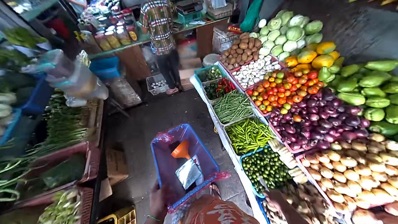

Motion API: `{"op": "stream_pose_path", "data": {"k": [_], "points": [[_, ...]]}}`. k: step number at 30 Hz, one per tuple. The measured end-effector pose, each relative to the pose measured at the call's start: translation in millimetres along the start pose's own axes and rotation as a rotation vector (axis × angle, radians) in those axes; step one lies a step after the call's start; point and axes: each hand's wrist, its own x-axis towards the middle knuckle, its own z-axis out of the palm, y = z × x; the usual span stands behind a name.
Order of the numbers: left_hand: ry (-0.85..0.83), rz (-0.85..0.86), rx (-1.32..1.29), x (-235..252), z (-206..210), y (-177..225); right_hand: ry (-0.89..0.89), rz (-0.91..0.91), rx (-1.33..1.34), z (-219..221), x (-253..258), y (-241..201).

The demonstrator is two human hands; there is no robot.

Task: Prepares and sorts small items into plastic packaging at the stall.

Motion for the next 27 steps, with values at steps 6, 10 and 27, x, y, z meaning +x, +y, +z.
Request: {"op": "stream_pose_path", "data": {"k": [6,10,27], "points": [[0.065,0.056,0.042,153,39,115,-0.25,-0.494,0.061,-82,-2,-452],[-0.004,0.083,0.034,275,81,205,-0.35,-0.67,-0.03,-84,1,-640],[-0.543,0.735,0.974,675,416,504,0.226,-0.041,0.384,-310,227,-856]]}}
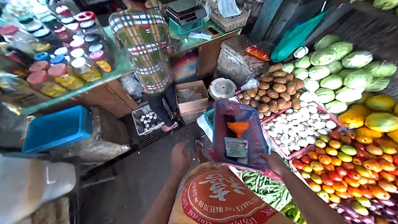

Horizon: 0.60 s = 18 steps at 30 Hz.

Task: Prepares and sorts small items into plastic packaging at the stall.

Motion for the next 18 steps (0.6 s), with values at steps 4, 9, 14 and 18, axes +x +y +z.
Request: {"op": "stream_pose_path", "data": {"k": [4,9,14,18], "points": [[-0.163,0.274,0.183,99,4,16,0.146,0.019,0.072,-24,92,-77],[-0.323,0.05,-0.054,257,-78,40,0.303,-0.013,0.169,-64,167,-206],[-0.413,-0.27,-0.079,368,-118,-26,0.447,-0.042,0.286,-97,228,-307],[-0.721,-0.308,-0.089,428,-127,-56,0.514,-0.008,0.368,-107,258,-363]]}}
